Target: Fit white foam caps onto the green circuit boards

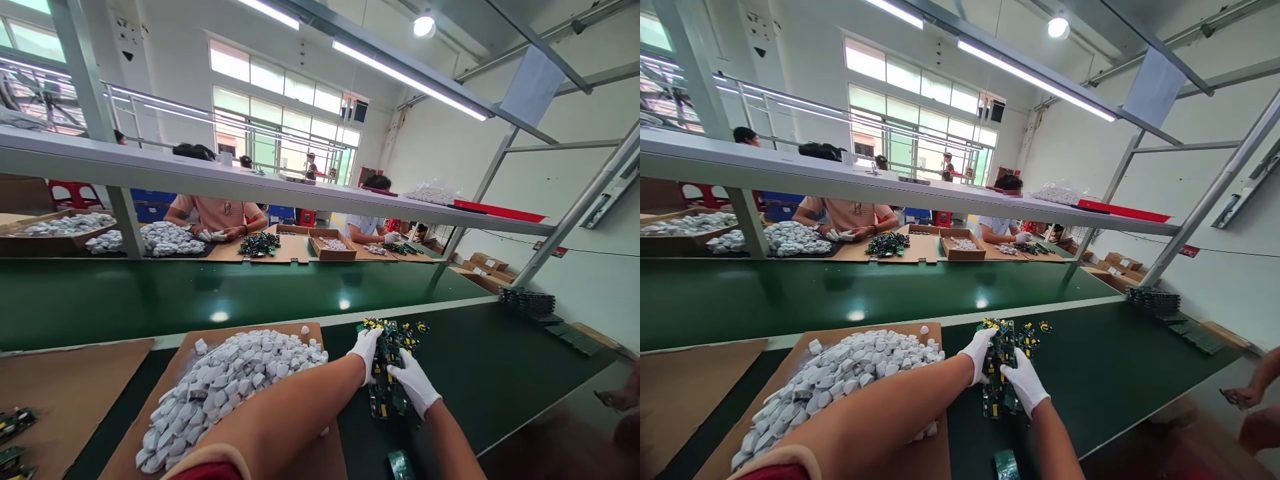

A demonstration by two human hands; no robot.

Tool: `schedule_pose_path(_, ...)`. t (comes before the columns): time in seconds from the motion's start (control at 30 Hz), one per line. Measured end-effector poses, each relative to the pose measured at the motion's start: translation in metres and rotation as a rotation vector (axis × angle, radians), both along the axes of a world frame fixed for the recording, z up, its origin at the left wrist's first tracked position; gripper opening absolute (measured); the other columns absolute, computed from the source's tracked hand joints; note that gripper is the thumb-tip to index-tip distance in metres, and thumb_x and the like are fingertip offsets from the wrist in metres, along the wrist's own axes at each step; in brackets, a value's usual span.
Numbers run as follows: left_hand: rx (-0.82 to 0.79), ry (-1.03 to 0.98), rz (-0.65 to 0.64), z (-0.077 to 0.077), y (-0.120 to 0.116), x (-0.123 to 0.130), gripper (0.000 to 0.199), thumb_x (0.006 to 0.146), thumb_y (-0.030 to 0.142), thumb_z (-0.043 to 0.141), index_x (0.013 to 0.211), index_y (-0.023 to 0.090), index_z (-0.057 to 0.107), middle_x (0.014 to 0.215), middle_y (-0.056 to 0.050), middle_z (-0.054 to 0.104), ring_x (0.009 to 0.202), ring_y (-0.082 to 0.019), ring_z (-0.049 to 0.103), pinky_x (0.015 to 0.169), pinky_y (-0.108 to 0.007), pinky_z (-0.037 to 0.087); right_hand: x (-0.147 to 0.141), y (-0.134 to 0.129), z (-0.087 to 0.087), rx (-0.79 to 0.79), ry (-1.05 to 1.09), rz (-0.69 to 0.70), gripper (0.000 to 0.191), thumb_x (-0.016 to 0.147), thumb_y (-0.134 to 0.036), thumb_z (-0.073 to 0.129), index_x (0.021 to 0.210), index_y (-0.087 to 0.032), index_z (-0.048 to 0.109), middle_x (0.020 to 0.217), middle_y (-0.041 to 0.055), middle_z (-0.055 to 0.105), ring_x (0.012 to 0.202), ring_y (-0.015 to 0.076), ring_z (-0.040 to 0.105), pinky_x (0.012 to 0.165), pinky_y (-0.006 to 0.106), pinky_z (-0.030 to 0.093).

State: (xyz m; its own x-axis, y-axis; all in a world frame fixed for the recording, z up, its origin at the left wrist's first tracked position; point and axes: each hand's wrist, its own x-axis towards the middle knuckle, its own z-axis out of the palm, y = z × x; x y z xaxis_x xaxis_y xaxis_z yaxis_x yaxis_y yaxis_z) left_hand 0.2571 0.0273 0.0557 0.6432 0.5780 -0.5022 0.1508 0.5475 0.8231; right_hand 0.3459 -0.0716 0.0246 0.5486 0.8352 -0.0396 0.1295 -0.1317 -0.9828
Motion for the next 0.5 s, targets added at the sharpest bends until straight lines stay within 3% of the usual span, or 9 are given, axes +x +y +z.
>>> schedule_pose_path(0.27,-0.162,-0.22,0.069,0.033,-0.007,-0.004,0.05,0.067,0.048,0.052,0.113,0.032,0.04,0.096,-0.005,0.057,0.07,-0.022,0.058,0.063,-0.042,0.045,0.005,0.002,0.027,-0.018,-0.176,-0.057,0.033,0.058,-0.026,0.059,0.091,-0.018,0.056,0.088,0.0046,0.07,0.087,0.0251,0.064,0.079,0.036,0.049)
schedule_pose_path(0.5,-0.247,-0.372,0.209,0.057,-0.013,-0.017,0.046,0.067,0.034,0.053,0.111,0.027,0.045,0.088,-0.005,0.058,0.061,-0.018,0.056,0.062,-0.037,0.043,-0.005,0.004,0.058,-0.07,-0.313,-0.078,0.027,0.051,-0.029,0.062,0.077,-0.021,0.059,0.075,0.0072,0.07,0.073,0.0278,0.064,0.067,0.04,0.049)
